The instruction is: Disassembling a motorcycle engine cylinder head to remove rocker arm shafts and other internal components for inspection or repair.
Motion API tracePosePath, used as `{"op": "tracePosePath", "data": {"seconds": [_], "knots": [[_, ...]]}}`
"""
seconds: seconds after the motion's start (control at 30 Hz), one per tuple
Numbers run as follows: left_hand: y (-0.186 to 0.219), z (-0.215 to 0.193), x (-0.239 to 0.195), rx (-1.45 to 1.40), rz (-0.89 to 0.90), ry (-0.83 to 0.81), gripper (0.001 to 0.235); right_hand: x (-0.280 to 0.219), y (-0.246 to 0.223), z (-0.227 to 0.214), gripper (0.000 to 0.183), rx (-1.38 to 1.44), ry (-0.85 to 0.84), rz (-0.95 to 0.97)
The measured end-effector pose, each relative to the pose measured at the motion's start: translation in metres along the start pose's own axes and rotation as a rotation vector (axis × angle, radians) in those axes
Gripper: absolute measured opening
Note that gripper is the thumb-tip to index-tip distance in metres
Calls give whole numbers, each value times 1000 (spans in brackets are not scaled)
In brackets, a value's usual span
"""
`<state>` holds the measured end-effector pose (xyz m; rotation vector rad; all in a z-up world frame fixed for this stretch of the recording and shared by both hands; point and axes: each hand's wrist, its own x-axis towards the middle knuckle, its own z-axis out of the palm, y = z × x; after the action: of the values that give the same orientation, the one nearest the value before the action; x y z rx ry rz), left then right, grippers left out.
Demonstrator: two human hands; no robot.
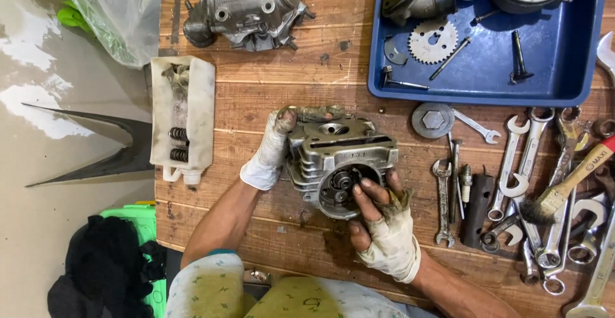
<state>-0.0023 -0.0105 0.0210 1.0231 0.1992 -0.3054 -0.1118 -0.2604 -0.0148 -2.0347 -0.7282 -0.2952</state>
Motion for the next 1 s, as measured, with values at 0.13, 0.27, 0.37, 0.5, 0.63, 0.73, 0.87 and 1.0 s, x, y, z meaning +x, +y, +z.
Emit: {"op": "tracePosePath", "data": {"seconds": [0.13, 0.27, 0.37, 0.5, 0.63, 0.73, 0.87, 1.0], "knots": [[4, 6, 1, 15, 113, -97, 62, 4, -2, -3, 54, -20, -23, -8], [0, 5, -1, 10, 3, 1, 70, 4, -3, -2, 56, -15, -2, -2], [-1, 5, 0, 58, 99, -27, 67, 5, -5, -2, 57, -22, -3, 17], [4, 16, -4, -23, 18, 10, 72, 7, -5, -1, 55, -18, 12, -9], [-16, -13, 5, 24, 123, 87, 54, 9, -6, 0, 56, -16, 21, -17], [10, 26, -4, -116, 20, -20, 68, 8, -6, 0, 55, 5, 21, -4], [-15, -9, 4, 7, 154, 71, 49, 7, -7, -1, 55, 7, 12, 5], [3, 17, -4, -106, -4, -16, 69, 9, -8, -1, 53, 6, 24, -2]]}}
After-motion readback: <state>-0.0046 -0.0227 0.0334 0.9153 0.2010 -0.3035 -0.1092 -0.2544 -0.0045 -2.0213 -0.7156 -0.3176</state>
